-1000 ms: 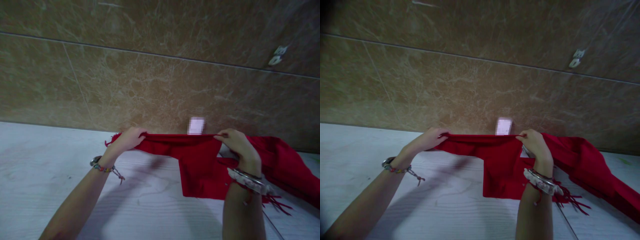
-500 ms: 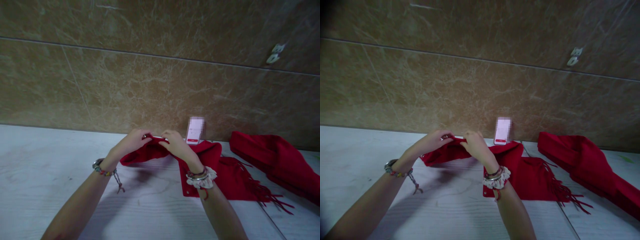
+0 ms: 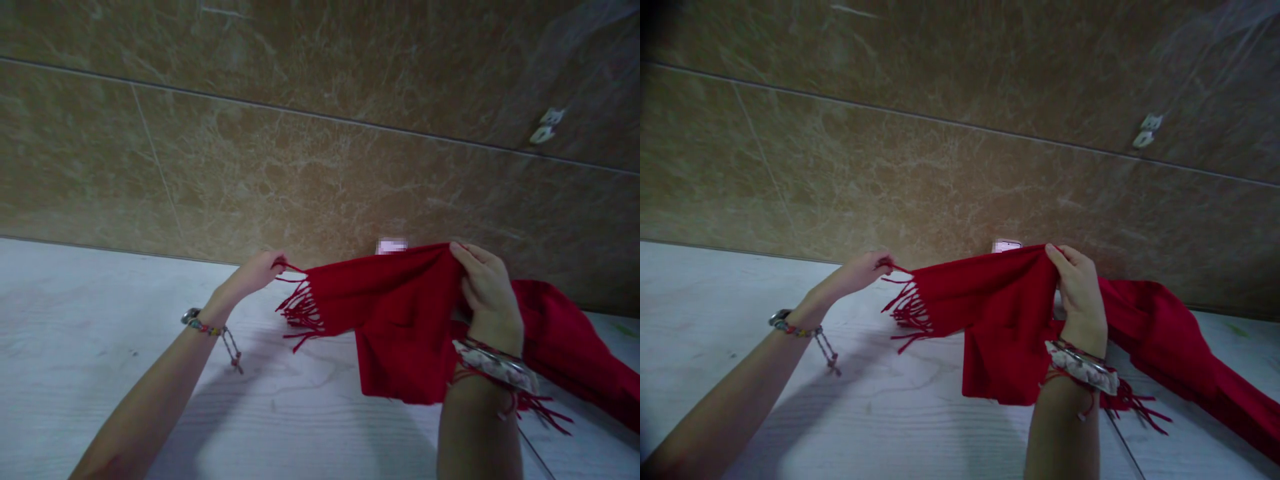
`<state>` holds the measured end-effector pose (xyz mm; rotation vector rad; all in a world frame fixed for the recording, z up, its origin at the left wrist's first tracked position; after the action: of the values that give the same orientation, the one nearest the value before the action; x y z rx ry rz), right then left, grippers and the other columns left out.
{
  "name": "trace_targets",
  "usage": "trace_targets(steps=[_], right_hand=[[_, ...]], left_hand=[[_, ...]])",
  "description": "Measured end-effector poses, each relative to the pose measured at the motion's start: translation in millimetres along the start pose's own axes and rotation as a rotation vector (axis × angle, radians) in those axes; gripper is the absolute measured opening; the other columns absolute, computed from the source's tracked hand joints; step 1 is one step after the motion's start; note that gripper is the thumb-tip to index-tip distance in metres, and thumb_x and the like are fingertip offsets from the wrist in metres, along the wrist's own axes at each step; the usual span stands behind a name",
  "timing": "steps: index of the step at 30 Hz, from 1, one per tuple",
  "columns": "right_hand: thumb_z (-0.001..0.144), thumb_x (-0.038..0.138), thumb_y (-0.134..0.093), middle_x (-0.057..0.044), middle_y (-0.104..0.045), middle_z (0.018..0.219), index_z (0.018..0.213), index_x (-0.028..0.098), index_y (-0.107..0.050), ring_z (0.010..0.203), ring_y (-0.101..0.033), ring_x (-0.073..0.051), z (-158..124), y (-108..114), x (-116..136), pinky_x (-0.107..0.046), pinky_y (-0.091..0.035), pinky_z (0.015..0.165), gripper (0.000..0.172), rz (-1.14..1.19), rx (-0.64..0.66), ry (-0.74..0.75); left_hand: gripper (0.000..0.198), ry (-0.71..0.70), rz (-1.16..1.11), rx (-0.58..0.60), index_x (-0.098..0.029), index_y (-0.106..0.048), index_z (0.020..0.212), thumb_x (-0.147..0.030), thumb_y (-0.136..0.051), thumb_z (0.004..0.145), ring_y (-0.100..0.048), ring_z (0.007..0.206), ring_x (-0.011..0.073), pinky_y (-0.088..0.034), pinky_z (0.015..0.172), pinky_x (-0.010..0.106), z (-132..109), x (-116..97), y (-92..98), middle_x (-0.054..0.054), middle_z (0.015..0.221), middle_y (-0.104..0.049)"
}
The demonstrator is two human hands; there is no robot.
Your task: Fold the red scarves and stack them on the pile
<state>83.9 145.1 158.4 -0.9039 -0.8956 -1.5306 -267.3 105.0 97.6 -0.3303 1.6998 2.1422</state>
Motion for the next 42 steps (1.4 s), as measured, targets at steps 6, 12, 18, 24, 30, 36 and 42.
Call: trace_targets(steps=[6,12,18,24,30,36,42], right_hand=[[0.060,0.040,-0.065,0.002,-0.058,0.058,0.061,0.018,-0.063,0.054,-0.049,-0.012,-13,-58,14,-0.023,-0.039,0.050,0.021,-0.223,0.295,0.105],[0.065,0.041,-0.060,-0.001,-0.062,0.060,0.063,0.017,-0.066,0.060,-0.055,-0.016,-24,-94,32,-0.027,-0.043,0.055,0.025,-0.331,0.373,0.232],[0.064,0.042,-0.061,-0.003,-0.067,0.071,0.071,0.018,-0.068,0.068,-0.059,-0.018,-14,-55,34,-0.029,-0.045,0.060,0.026,-0.281,0.162,0.283],[0.065,0.043,-0.062,-0.002,-0.065,0.061,0.065,0.017,-0.067,0.058,-0.057,-0.016,-18,-55,35,-0.027,-0.044,0.056,0.027,-0.355,0.265,0.320],[0.074,0.024,-0.059,-0.002,-0.069,0.073,0.078,0.017,-0.068,0.070,-0.062,-0.015,-33,-181,35,-0.025,-0.046,0.065,0.012,-0.450,0.603,0.441],[0.071,0.011,-0.063,-0.012,-0.068,0.100,0.102,0.015,-0.064,0.093,-0.062,-0.021,-60,-270,-9,-0.030,-0.047,0.079,0.031,-0.973,0.847,0.520],[0.079,0.023,-0.056,-0.014,-0.059,0.116,0.117,0.015,-0.054,0.108,-0.054,-0.025,-81,-215,-37,-0.042,-0.042,0.092,0.039,-0.946,0.798,0.620]], left_hand=[[0.055,-0.269,-0.148,0.123,-0.014,-0.044,0.123,-0.037,-0.058,0.074,-0.044,0.118,0.0225,-0.034,0.097,0.034,-13,-53,-28.6,0.013,0.130,-0.047],[0.079,-0.244,-0.154,0.207,-0.014,-0.035,0.132,-0.037,-0.070,0.065,-0.046,0.114,0.0293,-0.036,0.094,0.041,-32,-94,-105.8,0.016,0.130,-0.046],[0.024,-0.149,-0.176,0.029,-0.017,-0.061,0.091,-0.011,-0.042,0.079,-0.061,0.083,0.0195,-0.045,0.077,0.030,-25,-82,-99.3,0.007,0.089,-0.067],[0.026,0.017,-0.140,-0.161,-0.014,-0.058,0.080,-0.030,-0.037,0.082,-0.056,0.074,0.0170,-0.045,0.069,0.026,-35,-15,48.6,0.005,0.077,-0.062],[0.033,0.140,0.248,-0.218,-0.017,-0.060,0.081,-0.039,-0.035,0.080,-0.057,0.078,0.0174,-0.043,0.076,0.027,-64,56,180.4,-0.001,0.076,-0.060],[0.038,0.527,0.681,-0.182,-0.011,-0.061,0.100,-0.022,-0.027,0.089,-0.043,0.115,0.0335,-0.027,0.096,0.054,-94,160,159.5,0.011,0.108,-0.059],[0.053,0.412,0.426,0.107,-0.022,-0.037,0.135,-0.044,-0.040,0.086,-0.024,0.129,0.0399,-0.031,0.091,0.059,-97,147,-13.8,0.016,0.143,-0.026]])
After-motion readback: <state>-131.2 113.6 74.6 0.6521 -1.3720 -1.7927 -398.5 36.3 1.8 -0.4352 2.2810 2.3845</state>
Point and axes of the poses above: each hand's wrist, its own z-axis towards the middle knuckle, its own y-axis out of the back of the hand, x = y × z, the point moved 10 cm from there along z, towards the middle knuckle
